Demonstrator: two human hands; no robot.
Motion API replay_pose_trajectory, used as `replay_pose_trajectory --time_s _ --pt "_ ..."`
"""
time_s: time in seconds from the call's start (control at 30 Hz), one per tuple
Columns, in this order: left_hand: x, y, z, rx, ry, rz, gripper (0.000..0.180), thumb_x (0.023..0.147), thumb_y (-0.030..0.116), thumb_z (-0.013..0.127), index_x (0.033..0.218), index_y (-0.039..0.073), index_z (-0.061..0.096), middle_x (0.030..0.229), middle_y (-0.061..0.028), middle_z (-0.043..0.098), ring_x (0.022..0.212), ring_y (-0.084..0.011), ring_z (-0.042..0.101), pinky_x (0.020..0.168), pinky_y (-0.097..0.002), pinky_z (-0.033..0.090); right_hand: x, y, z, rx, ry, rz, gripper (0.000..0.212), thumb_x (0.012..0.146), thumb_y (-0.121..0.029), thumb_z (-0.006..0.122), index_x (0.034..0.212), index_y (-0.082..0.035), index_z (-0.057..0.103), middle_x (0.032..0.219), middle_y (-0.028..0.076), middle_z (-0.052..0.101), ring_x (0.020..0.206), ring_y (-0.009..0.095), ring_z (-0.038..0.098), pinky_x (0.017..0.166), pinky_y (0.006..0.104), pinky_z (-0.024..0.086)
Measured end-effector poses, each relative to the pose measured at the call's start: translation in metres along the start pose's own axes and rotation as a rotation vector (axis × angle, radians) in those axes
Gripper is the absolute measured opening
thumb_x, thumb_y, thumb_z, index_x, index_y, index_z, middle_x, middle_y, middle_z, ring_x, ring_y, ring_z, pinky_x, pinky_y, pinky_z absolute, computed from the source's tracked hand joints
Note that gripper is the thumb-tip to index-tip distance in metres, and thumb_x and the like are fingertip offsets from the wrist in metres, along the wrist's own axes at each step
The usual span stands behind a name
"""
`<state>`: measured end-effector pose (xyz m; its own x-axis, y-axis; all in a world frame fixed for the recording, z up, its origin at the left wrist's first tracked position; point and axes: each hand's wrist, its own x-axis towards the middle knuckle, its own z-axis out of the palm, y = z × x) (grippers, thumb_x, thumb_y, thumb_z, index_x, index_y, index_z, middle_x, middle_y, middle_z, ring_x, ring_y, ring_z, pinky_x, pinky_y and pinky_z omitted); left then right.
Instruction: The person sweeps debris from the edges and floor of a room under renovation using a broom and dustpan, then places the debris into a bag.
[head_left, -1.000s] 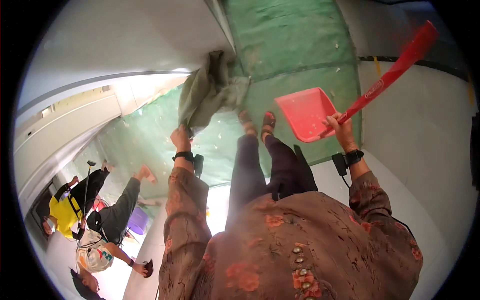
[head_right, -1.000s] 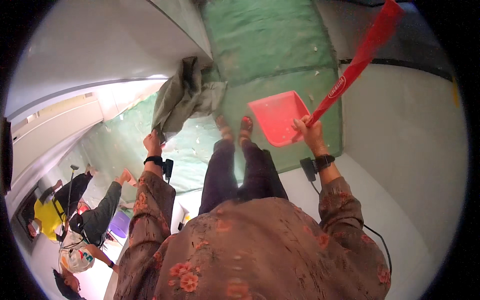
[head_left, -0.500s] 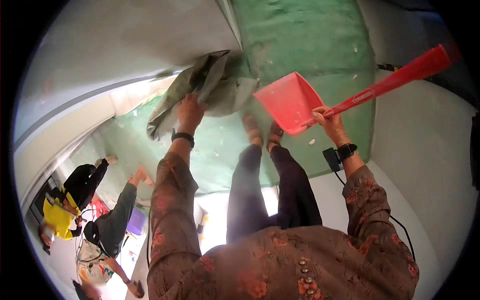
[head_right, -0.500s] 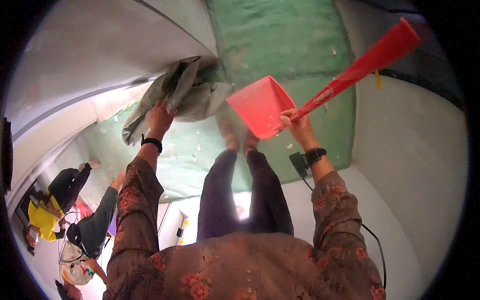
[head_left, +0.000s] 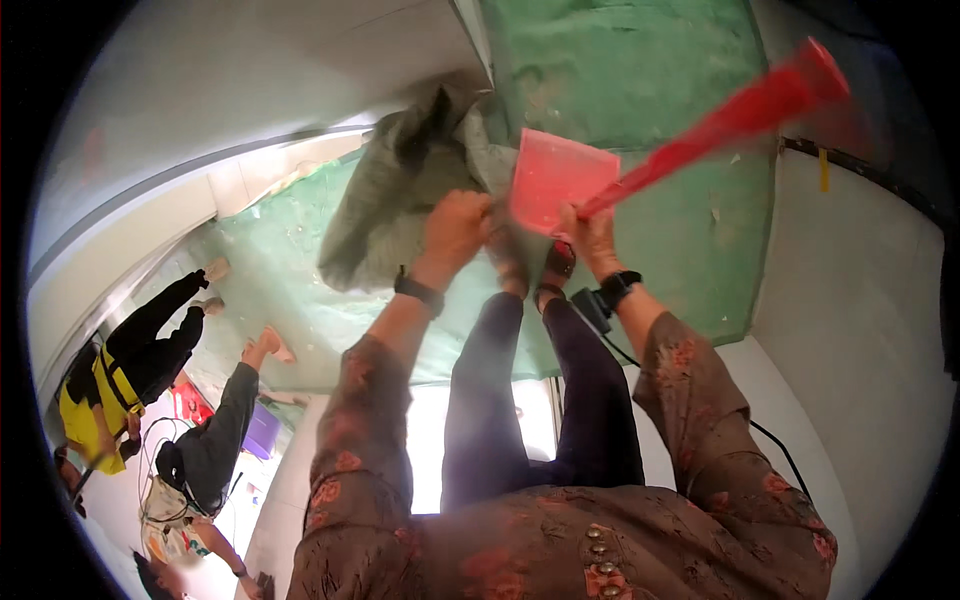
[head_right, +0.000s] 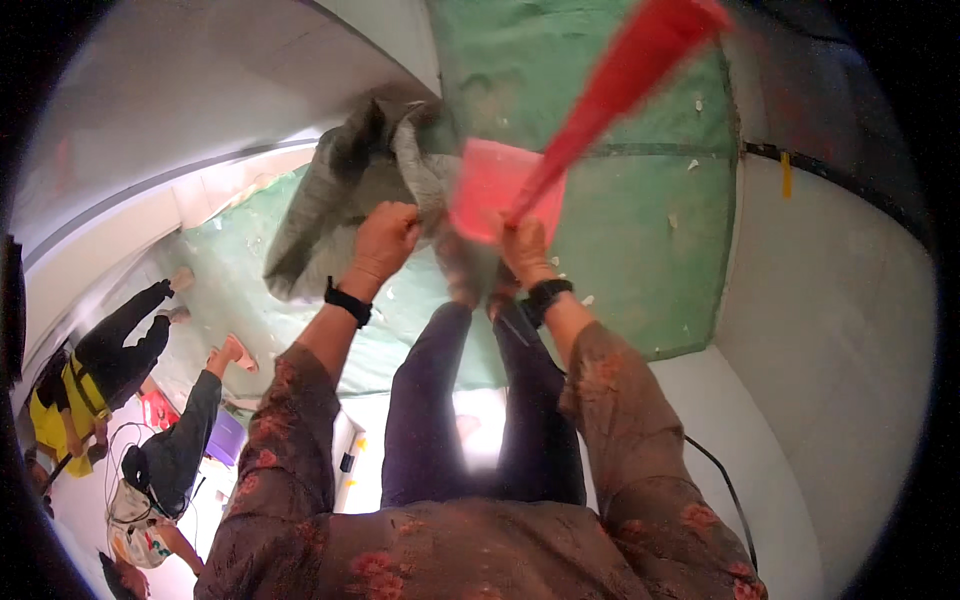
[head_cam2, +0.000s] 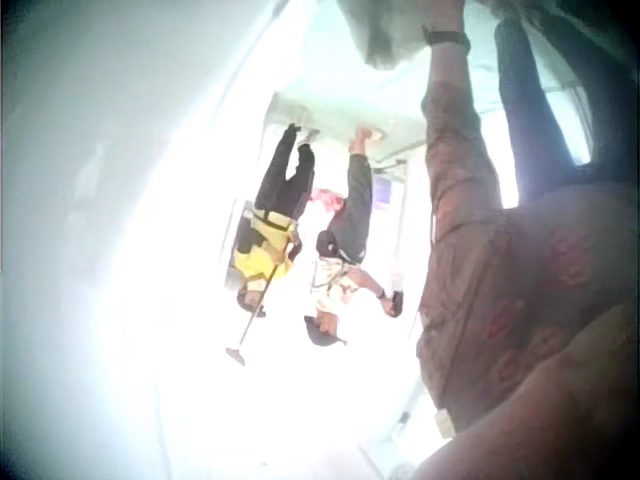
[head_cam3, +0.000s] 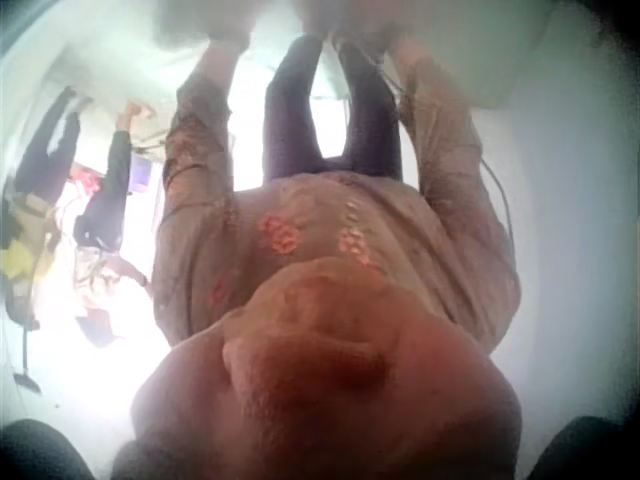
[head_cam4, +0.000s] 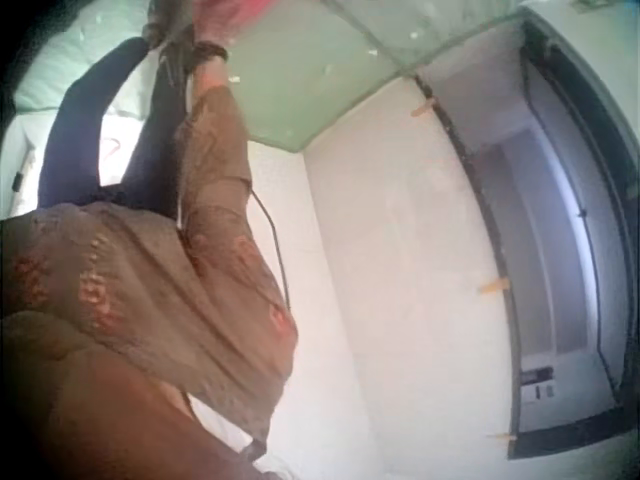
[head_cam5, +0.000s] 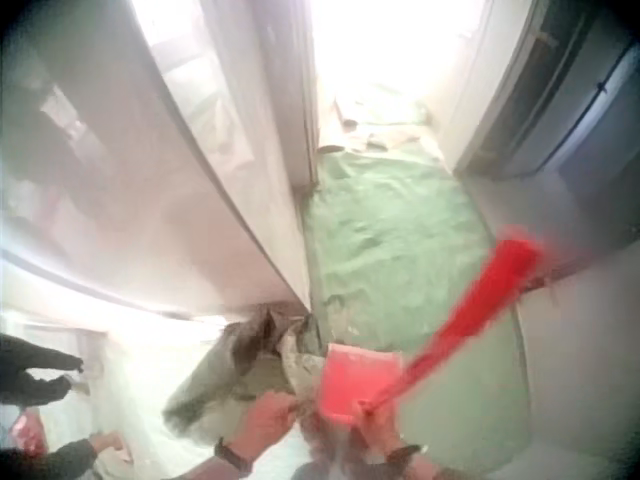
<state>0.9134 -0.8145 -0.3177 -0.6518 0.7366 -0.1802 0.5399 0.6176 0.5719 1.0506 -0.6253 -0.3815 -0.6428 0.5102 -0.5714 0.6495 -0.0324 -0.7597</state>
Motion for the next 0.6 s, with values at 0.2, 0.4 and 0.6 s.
replay_pose_trajectory --time_s 0.2,0.4,0.6 --pt "-0.005 0.003 0.027 -0.149 -0.051 -0.019 0.014 0.080 0.016 0.062 0.092 0.008 0.064 0.094 -0.0090 0.062 0.083 -0.0295 0.059 0.072 -0.0381 0.049 0.007 -0.024 0.060 -0.030 -0.162 0.104 0.024 0.083 -0.024 0.066 0.082 0.000 0.065 0.074 0.004 0.063 0.057 0.010 0.060 0.047 0.0286 0.049" --pt "-0.006 -0.071 0.010 -0.247 0.025 -0.210 0.020 0.084 0.012 0.055 0.101 0.008 0.065 0.098 -0.0113 0.062 0.088 -0.0324 0.060 0.078 -0.0387 0.049 -0.002 -0.042 0.033 0.099 -0.143 0.270 0.018 0.078 -0.016 0.065 0.070 -0.001 0.060 0.065 0.000 0.055 0.053 0.009 0.054 0.047 0.0281 0.051" --pt "0.041 -0.079 0.049 0.123 -0.155 0.176 0.030 0.085 0.014 0.050 0.114 0.009 0.059 0.104 -0.0167 0.062 0.095 -0.0372 0.058 0.084 -0.0454 0.047 -0.017 -0.039 0.011 0.160 -0.131 0.147 0.014 0.077 -0.011 0.064 0.070 0.000 0.059 0.064 -0.002 0.053 0.055 0.009 0.053 0.050 0.0259 0.051"
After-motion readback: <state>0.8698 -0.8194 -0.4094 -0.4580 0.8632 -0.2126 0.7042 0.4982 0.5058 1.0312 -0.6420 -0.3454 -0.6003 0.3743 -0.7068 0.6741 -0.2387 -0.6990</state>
